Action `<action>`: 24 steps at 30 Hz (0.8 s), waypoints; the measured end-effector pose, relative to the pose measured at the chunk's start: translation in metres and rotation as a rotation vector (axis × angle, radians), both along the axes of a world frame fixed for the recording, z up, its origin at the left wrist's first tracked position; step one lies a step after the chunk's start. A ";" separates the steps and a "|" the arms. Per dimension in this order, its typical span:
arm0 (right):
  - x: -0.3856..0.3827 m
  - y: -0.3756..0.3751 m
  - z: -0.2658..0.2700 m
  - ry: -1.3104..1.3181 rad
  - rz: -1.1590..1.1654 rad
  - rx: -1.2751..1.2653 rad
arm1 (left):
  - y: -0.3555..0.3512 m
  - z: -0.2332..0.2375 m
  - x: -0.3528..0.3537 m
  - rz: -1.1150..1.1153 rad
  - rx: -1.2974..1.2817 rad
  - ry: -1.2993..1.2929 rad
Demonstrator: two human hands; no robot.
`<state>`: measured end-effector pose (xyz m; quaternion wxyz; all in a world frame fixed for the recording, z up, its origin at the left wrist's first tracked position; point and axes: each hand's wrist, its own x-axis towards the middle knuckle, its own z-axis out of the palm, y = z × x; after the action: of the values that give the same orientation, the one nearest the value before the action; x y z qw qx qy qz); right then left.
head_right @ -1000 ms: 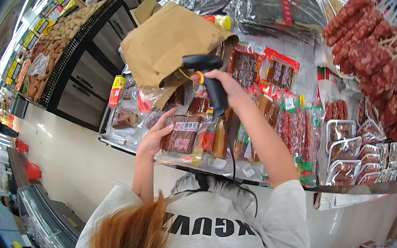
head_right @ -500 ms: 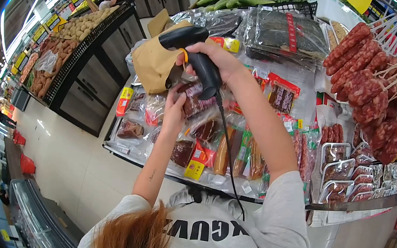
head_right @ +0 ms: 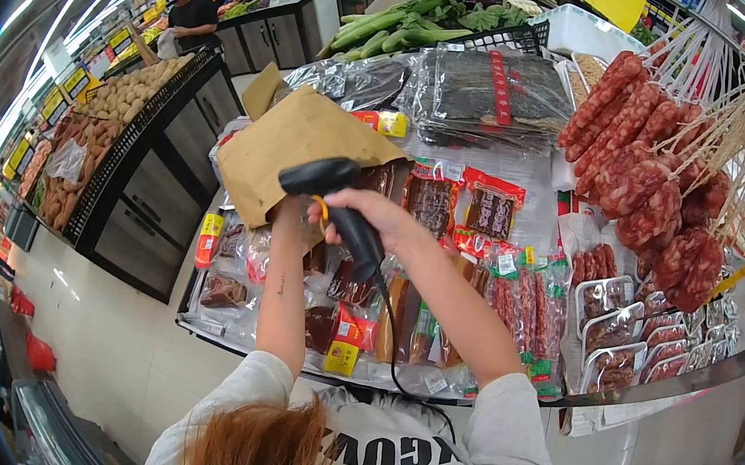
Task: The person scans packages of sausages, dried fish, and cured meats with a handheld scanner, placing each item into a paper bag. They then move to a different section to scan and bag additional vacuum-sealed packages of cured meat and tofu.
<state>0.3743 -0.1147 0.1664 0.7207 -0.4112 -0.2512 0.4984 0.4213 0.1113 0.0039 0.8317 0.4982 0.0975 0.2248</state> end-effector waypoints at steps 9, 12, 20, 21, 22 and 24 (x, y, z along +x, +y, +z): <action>-0.038 -0.036 -0.013 0.245 -0.182 0.052 | -0.006 -0.004 -0.006 0.248 0.770 0.086; -0.057 -0.064 -0.018 0.346 -0.338 0.085 | -0.011 -0.006 -0.012 0.327 1.021 0.125; -0.110 -0.099 -0.033 0.373 -0.416 0.084 | -0.097 0.109 -0.098 0.063 0.737 0.345; -0.115 -0.101 -0.036 0.336 -0.441 0.083 | -0.098 0.100 -0.101 0.068 0.733 0.346; -0.119 -0.102 -0.038 0.294 -0.463 0.081 | -0.099 0.083 -0.109 0.171 0.878 0.197; -0.127 -0.105 -0.047 0.350 -0.464 0.207 | -0.106 0.067 -0.135 0.213 1.148 -0.041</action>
<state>0.2471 -0.2195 0.1194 0.8857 -0.2899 -0.0720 0.3553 0.2868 0.0055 0.0714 0.4033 0.8521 -0.0064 0.3335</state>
